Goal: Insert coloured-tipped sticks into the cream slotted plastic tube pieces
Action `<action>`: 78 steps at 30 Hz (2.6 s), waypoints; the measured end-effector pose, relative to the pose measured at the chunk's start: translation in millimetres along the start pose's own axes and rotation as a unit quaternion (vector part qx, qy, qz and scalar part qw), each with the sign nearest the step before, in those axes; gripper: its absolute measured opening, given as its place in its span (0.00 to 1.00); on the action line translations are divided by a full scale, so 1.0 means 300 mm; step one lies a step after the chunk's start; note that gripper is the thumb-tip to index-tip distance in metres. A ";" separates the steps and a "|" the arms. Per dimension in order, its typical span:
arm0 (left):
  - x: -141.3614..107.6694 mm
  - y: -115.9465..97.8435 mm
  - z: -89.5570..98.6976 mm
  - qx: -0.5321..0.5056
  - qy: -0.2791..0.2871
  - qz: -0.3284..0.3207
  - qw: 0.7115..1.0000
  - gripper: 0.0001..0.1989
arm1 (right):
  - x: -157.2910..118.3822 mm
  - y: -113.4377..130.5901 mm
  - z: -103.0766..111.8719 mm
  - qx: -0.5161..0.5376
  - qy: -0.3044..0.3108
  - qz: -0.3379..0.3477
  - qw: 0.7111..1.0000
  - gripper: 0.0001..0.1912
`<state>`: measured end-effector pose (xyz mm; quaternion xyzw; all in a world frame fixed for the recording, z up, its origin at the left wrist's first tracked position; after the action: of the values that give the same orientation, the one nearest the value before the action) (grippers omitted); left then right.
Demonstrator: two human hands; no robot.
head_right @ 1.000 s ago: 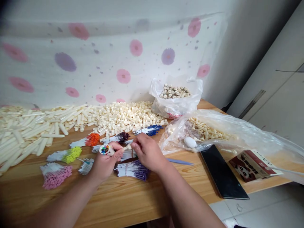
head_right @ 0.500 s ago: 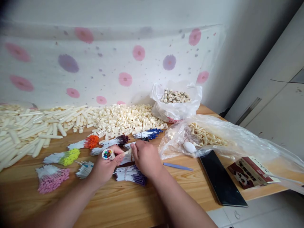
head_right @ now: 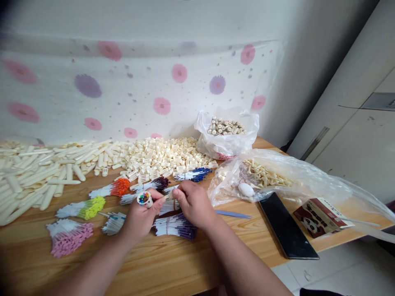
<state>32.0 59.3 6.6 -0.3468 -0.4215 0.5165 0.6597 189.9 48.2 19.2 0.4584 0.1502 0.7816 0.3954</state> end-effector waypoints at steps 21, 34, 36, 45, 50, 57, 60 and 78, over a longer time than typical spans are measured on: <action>-0.044 -0.018 -0.045 -0.060 -0.001 -0.023 0.998 0.09 | -0.029 0.136 0.062 -0.182 -0.036 -0.111 0.976 0.15; -0.022 -0.005 -0.044 -0.106 0.144 0.098 0.979 0.15 | 0.028 0.043 0.042 -0.040 -0.011 0.007 0.999 0.12; -0.010 0.005 -0.032 -0.066 0.100 0.082 0.989 0.15 | 0.039 0.024 0.021 -0.026 -0.024 0.006 0.999 0.13; -0.013 -0.021 -0.025 -0.025 0.069 0.047 0.996 0.09 | 0.000 0.105 0.085 0.075 -0.049 0.130 0.988 0.04; 0.011 -0.009 0.010 0.057 -0.012 -0.001 0.998 0.05 | -0.040 0.163 0.232 0.044 -0.251 0.169 0.952 0.06; 0.001 -0.027 0.007 0.065 0.004 -0.008 0.998 0.07 | -0.035 0.235 0.195 0.009 -0.146 0.228 0.963 0.05; -0.008 -0.038 0.004 0.050 0.011 -0.001 0.999 0.06 | -0.030 0.238 0.167 0.000 -0.136 0.229 0.964 0.04; -0.018 -0.059 0.008 0.094 0.034 -0.088 0.991 0.07 | -0.046 0.233 0.117 -0.003 -0.145 0.283 0.948 0.04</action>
<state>36.2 50.1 22.4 -0.2621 -0.3774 0.4817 0.7462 189.3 -11.7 71.5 0.5891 -0.0466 0.7870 0.1771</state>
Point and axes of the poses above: each hand's wrist, its own x-axis towards the middle knuckle, its own z-axis out of the back of the hand, y = z × x, the point moved 4 cm from there along x, towards the middle knuckle, and after that the axes turned 10 degrees about z, right-handed, at the moved point
